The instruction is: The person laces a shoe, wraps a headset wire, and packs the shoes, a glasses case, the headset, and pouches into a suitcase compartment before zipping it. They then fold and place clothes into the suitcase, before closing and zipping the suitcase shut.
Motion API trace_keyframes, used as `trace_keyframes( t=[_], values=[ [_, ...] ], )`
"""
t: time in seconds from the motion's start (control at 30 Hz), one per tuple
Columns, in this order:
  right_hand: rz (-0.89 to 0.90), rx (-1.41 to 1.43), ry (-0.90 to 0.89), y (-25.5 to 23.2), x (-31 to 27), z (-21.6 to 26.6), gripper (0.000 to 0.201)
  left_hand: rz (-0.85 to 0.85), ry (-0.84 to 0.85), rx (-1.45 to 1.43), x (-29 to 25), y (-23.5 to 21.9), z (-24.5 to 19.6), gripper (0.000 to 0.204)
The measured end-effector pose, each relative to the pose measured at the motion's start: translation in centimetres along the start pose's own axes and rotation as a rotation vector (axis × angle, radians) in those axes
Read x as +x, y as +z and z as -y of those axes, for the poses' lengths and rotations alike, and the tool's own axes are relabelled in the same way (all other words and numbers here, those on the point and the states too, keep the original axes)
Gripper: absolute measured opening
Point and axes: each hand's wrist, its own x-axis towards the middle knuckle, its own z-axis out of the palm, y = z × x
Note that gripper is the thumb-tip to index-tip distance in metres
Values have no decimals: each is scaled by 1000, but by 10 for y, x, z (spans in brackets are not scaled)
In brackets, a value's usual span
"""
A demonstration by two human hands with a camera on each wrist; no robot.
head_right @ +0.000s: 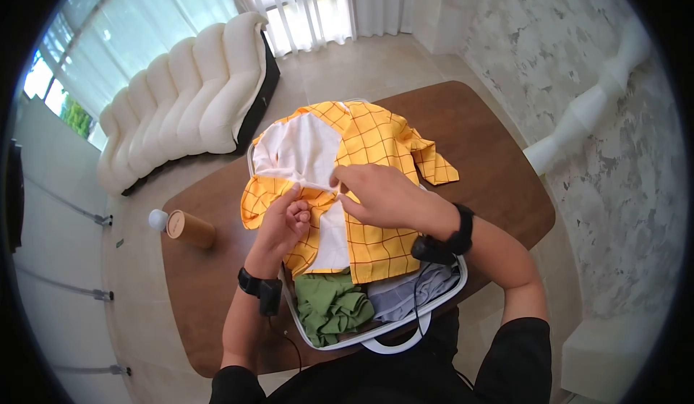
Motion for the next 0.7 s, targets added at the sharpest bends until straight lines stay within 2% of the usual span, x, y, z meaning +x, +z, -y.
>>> trace_keyframes(
  t=[0.07,0.13,0.17,0.2,0.23,0.27,0.33,0.37,0.4,0.47,0.5,0.53,0.57,0.6,0.63,0.67,0.7],
  values=[
    [-8,-5,-3,6,29,-5,33,50,-10,16,10,-10,4,24],
    [121,161,91,11,55,-4,41,86,-11,25,4,-10,2,24],
    [122,159,78,12,65,-3,41,-15,49,182,-7,3,-2,21],
    [118,201,148,13,73,-1,47,-116,105,339,-20,15,-6,19],
    [114,243,222,14,79,0,52,-129,180,479,-34,22,-11,16],
    [112,243,218,16,85,0,52,-131,183,480,-41,22,-11,16],
    [79,283,274,20,92,1,60,-11,729,1029,-54,21,-10,20],
    [77,308,270,20,94,4,66,25,770,1128,-69,32,-17,22],
    [79,311,267,24,97,5,66,20,769,1130,-77,36,-19,22],
    [-65,252,290,35,104,2,65,181,698,1227,-89,43,-21,19],
    [-66,251,287,39,107,-2,65,226,653,1322,-97,50,-25,19],
    [-150,132,273,44,110,-8,61,225,657,1322,-97,51,-23,19],
    [-234,12,257,49,114,-13,58,330,668,1340,-98,52,-20,20],
    [-236,10,254,53,119,-19,58,435,677,1355,-99,52,-19,22],
    [-224,-9,176,54,124,-27,52,518,690,1374,-101,54,-19,26],
    [-212,-29,98,54,131,-33,47,514,692,1375,-101,55,-19,26],
    [-118,2,40,52,140,-41,43,558,600,1392,-100,55,-18,28]
  ],
)
